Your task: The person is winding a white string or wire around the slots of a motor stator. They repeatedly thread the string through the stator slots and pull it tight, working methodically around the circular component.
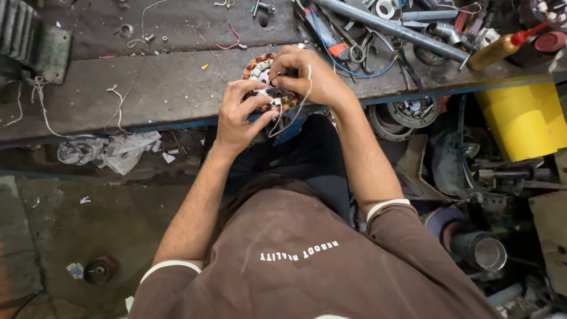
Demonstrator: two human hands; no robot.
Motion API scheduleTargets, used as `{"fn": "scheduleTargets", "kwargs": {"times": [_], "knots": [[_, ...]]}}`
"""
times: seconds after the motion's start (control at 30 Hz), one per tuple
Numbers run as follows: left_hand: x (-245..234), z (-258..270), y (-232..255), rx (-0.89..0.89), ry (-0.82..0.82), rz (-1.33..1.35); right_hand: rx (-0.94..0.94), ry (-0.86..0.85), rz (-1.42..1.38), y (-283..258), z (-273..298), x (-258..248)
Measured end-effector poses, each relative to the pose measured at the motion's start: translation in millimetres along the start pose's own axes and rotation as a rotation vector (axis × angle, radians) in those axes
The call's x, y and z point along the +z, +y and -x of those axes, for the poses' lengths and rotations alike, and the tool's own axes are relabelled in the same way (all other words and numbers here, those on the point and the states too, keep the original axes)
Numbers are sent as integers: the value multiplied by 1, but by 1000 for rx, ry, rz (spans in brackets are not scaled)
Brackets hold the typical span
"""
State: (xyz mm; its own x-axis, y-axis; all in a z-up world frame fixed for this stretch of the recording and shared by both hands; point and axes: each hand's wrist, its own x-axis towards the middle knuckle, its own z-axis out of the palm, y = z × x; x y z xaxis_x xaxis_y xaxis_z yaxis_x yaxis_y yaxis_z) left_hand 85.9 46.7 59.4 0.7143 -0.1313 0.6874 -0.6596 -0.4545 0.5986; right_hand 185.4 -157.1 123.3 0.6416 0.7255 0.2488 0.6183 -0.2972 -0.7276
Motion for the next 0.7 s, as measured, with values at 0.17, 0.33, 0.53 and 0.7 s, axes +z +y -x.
{"fn": "scheduleTargets", "kwargs": {"times": [0.17,0.33,0.53,0.7], "knots": [[2,1,0,-8,2,-12,30,66,81,6,6,13],[4,1,5,-15,13,-22,-26,98,96,10,13,20],[4,-4,12,-123,58,38,18,133,6,9,25,21],[4,-15,13,-156,44,-3,-45,280,-36,8,36,31]]}}
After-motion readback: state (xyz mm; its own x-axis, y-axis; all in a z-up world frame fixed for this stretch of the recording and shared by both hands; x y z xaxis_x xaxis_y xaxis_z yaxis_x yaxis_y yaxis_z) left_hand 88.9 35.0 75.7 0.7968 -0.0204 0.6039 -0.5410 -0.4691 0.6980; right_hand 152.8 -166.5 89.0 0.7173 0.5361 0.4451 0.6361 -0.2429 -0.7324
